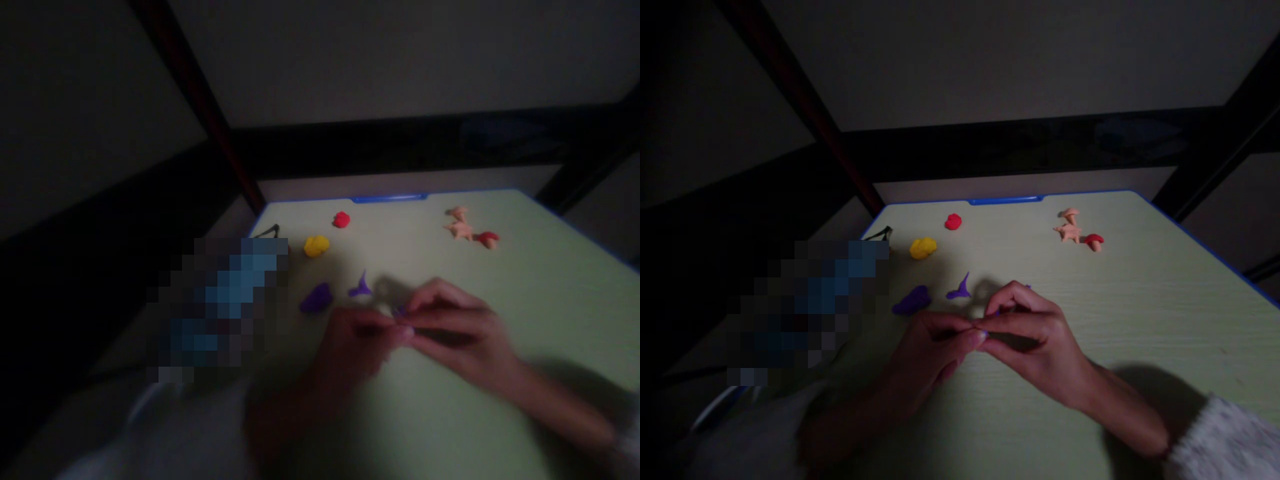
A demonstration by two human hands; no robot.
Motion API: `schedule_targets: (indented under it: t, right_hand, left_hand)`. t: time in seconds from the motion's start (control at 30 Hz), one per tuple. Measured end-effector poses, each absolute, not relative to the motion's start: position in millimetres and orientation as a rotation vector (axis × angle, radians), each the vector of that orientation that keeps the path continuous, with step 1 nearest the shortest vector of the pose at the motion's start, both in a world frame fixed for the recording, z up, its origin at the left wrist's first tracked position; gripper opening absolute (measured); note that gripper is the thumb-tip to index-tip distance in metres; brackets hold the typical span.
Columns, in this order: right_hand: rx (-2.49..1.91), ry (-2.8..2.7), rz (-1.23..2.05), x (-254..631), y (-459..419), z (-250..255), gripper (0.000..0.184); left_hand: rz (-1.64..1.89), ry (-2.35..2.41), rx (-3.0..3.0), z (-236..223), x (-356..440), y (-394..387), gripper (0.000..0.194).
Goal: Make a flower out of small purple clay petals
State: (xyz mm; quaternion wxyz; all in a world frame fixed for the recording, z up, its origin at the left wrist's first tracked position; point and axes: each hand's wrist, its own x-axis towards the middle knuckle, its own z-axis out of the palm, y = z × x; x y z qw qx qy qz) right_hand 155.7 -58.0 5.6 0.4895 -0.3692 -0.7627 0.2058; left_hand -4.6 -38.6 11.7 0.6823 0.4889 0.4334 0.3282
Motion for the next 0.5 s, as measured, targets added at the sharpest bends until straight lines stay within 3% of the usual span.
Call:
schedule_targets:
  t: [0.5]
  right_hand:
    - [-0.920,-1.825,0.499,156.2,-59.6,9.3,0.011]
  left_hand:
    - [0.736,1.011,1.077,11.9,-3.9,-36.3,0.018]
